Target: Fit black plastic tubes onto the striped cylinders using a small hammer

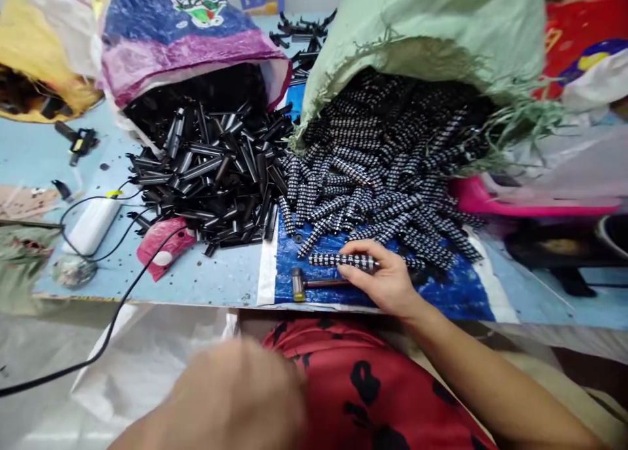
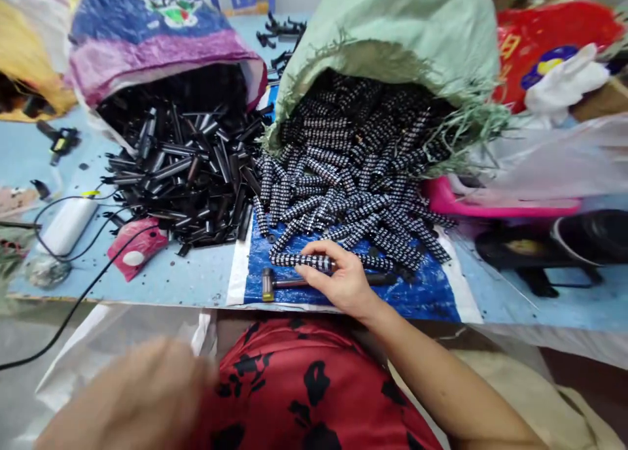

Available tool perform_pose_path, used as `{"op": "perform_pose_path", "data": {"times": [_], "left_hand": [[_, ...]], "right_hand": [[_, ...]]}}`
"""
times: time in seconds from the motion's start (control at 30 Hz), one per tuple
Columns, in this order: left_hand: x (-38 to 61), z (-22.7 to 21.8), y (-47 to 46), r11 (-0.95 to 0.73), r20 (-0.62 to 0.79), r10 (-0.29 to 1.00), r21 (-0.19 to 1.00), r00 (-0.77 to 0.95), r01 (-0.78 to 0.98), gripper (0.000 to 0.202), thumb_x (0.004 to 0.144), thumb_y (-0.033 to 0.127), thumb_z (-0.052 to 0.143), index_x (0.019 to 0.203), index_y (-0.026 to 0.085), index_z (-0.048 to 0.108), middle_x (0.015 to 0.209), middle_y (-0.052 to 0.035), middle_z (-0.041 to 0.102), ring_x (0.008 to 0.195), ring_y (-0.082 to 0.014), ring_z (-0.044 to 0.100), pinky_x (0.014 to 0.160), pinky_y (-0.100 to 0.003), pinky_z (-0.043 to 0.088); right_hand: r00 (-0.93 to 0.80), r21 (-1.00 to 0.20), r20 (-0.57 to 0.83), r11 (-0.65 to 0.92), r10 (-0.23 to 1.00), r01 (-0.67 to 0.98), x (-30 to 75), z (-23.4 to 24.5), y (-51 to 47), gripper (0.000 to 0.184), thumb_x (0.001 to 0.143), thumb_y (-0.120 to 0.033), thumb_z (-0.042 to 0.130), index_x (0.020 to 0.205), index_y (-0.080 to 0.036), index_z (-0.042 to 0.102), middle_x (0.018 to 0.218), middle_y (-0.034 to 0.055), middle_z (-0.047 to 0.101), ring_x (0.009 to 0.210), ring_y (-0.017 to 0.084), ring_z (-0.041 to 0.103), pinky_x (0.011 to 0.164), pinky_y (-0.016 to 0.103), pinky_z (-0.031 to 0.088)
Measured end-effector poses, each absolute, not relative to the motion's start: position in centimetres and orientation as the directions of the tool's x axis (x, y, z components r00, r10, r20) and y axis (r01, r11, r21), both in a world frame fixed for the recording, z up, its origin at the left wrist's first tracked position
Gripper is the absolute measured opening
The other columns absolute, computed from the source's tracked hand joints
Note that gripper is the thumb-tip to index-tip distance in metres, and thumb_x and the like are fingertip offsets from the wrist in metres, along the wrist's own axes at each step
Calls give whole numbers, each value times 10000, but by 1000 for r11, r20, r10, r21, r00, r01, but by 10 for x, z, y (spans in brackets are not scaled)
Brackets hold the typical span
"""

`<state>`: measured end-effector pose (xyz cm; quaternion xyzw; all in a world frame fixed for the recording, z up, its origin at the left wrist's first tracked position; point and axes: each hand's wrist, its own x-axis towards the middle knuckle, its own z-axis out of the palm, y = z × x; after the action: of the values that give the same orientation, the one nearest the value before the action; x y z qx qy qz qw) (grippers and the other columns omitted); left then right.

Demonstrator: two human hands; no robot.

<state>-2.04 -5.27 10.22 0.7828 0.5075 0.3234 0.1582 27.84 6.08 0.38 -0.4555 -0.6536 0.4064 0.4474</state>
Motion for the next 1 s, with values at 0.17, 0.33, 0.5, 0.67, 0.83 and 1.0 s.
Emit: {"op": "perform_pose_path", "data": {"times": [0.17, 0.33, 0.5, 0.67, 0.83, 1.0], "left_hand": [[-38, 27, 52, -328, 116, 938, -14, 328, 944, 259, 976, 177, 523, 1119, 146, 737, 895, -135, 707, 794, -277, 670, 672, -404, 505], [-55, 0, 81, -297, -78, 954, -171, 288, 939, 208, 943, 134, 495, 906, 155, 698, 903, -142, 664, 831, -283, 642, 690, -389, 443], [-51, 5, 62, -355, 324, 896, 117, 303, 927, 235, 952, 330, 584, 741, 227, 570, 869, -73, 655, 824, -254, 623, 679, -363, 438], [-7, 17, 52, 77, 114, 949, 818, -293, 569, 286, 892, 457, 700, 813, 235, 538, 770, 16, 664, 649, -184, 602, 550, -288, 435], [34, 26, 35, 281, -323, 908, 942, -268, -184, 526, 743, 469, 881, 1089, 234, 562, 695, 43, 660, 500, -106, 531, 468, -197, 429], [65, 22, 24, 275, -309, 941, 934, -134, -227, 403, 789, 477, 853, 973, 207, 618, 723, 31, 670, 486, -76, 511, 489, -189, 439]], "right_hand": [[-266, -904, -244, -318, 933, -285, 255, 4, 64, 499, 782, -667, 810, 895, -196, 689, 740, -13, 608, 598, 101, 558, 559, 234, 506], [-382, -711, -397, -543, 834, -447, 236, 13, 61, 602, 826, -751, 714, 967, -169, 643, 772, -7, 612, 606, 92, 562, 597, 235, 501], [-392, -758, -366, -515, 844, -401, 241, 5, 60, 657, 814, -807, 674, 971, -175, 585, 813, 9, 635, 648, 114, 608, 565, 235, 497], [-382, -835, -281, -421, 880, -356, 235, -1, 70, 693, 789, -850, 652, 941, -178, 570, 694, -55, 530, 504, 67, 485, 457, 201, 404], [-380, -816, -276, -424, 883, -393, 237, 5, 65, 650, 904, -780, 575, 1151, -180, 615, 589, -96, 448, 389, 52, 348, 371, 183, 268], [-228, -737, -291, -369, 929, -566, 225, 3, 58, 557, 885, -712, 656, 1049, -180, 669, 796, 3, 629, 647, 107, 595, 609, 247, 516]]}}
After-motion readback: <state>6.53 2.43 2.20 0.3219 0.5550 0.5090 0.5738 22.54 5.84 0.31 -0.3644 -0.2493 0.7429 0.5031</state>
